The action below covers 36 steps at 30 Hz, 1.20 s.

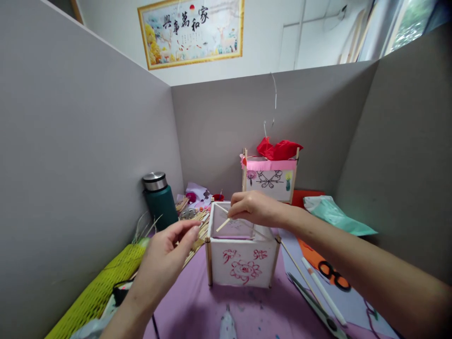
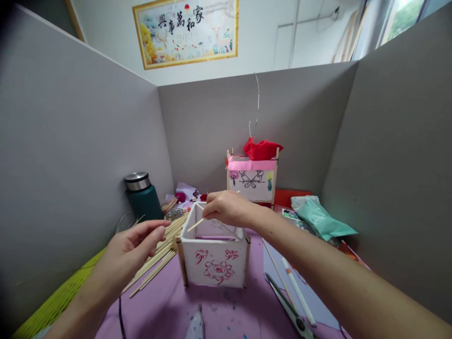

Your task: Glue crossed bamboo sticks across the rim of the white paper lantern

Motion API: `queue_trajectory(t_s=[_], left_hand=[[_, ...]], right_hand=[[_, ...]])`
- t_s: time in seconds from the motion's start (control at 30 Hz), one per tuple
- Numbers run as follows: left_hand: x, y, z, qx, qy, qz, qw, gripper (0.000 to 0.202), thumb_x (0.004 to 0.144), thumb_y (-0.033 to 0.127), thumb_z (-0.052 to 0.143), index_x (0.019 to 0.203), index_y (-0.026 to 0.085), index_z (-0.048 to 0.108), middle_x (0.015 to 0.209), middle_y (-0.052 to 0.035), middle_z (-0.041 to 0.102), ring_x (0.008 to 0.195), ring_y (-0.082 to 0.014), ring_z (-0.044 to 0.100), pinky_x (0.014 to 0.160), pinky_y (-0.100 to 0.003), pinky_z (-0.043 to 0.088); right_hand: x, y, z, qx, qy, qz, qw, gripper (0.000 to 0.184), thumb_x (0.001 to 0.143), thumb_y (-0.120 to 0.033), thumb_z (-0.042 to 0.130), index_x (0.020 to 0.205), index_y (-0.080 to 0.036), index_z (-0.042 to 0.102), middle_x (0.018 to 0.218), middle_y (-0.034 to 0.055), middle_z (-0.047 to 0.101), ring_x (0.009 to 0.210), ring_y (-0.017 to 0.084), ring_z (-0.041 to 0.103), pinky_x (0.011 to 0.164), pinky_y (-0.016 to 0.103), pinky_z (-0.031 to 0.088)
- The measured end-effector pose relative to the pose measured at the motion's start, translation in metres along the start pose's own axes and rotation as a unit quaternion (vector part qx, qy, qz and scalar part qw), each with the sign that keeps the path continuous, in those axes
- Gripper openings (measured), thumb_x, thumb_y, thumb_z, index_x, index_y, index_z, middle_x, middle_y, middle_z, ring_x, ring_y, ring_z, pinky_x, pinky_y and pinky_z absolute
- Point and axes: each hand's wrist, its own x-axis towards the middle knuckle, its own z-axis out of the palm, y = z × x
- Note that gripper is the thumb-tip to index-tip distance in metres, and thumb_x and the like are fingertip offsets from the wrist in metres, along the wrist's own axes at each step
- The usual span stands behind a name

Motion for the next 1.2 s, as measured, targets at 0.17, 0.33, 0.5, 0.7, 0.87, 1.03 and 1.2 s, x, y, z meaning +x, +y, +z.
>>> queue_trajectory(t_s=[0.17,0.33,0.5,0.7,0.87,1.03,1.2], left_hand=[[0.0,-0.018,0.011,0.04,-0.023,0.008,0.999,0.036,0.081,0.048,0.055,0.1,0.021,0.068,0.092,-0.0055,0.065,0.061,-0.0122,0.051,0.048,-0.021,0.036],[0.006,-0.027,0.019,0.024,-0.053,0.038,0.998,0.033,0.085,0.044,0.05,0.103,0.021,0.066,0.108,-0.0058,0.061,0.064,-0.0111,0.052,0.053,-0.021,0.043],[0.006,-0.023,0.022,0.024,-0.064,0.019,0.997,0.032,0.084,0.044,0.053,0.1,0.02,0.067,0.108,-0.0059,0.06,0.072,-0.0128,0.056,0.055,-0.021,0.047],[0.005,-0.023,0.023,0.019,-0.062,0.012,0.998,0.031,0.083,0.044,0.055,0.098,0.02,0.069,0.107,-0.0063,0.061,0.073,-0.0136,0.058,0.059,-0.023,0.051],[0.006,-0.023,0.023,0.034,-0.059,0.018,0.998,0.03,0.082,0.043,0.056,0.097,0.021,0.07,0.108,-0.0058,0.061,0.076,-0.0147,0.059,0.059,-0.023,0.051],[0.007,-0.024,0.021,0.061,-0.071,0.037,0.995,0.03,0.085,0.044,0.052,0.1,0.023,0.068,0.11,-0.0051,0.061,0.083,-0.017,0.06,0.061,-0.024,0.051],[0.012,-0.024,0.023,0.186,-0.027,0.126,0.974,0.03,0.087,0.044,0.048,0.103,0.026,0.066,0.111,-0.004,0.06,0.093,-0.019,0.058,0.066,-0.026,0.046]], right_hand=[[0.0,-0.004,0.007,-0.014,-0.017,0.014,1.0,0.016,0.084,-0.018,0.06,0.085,-0.027,0.073,0.085,-0.0012,0.065,0.072,0.01,0.057,0.059,0.022,0.031],[0.001,-0.009,0.013,-0.015,-0.012,0.002,1.0,0.016,0.084,-0.018,0.059,0.084,-0.027,0.073,0.086,-0.0023,0.066,0.072,0.009,0.056,0.054,0.023,0.026],[0.001,-0.006,0.019,-0.023,0.004,0.004,1.0,0.014,0.084,-0.02,0.061,0.084,-0.026,0.073,0.083,-0.0017,0.066,0.069,0.009,0.054,0.053,0.024,0.024],[0.0,-0.006,0.021,-0.013,0.014,0.006,1.0,0.015,0.084,-0.02,0.06,0.084,-0.026,0.073,0.084,-0.0016,0.066,0.07,0.01,0.055,0.054,0.024,0.024],[0.0,-0.004,0.026,-0.019,0.02,-0.006,1.0,0.018,0.085,-0.019,0.058,0.085,-0.028,0.074,0.081,-0.0024,0.064,0.067,0.008,0.052,0.053,0.024,0.024],[0.0,-0.007,0.026,-0.033,0.018,0.004,0.999,0.019,0.085,-0.02,0.058,0.083,-0.029,0.074,0.08,-0.0024,0.064,0.066,0.008,0.051,0.051,0.025,0.021],[0.0,-0.008,0.026,-0.075,0.0,0.006,0.997,0.016,0.085,-0.025,0.058,0.081,-0.029,0.074,0.077,-0.0018,0.063,0.065,0.009,0.05,0.049,0.026,0.017]])
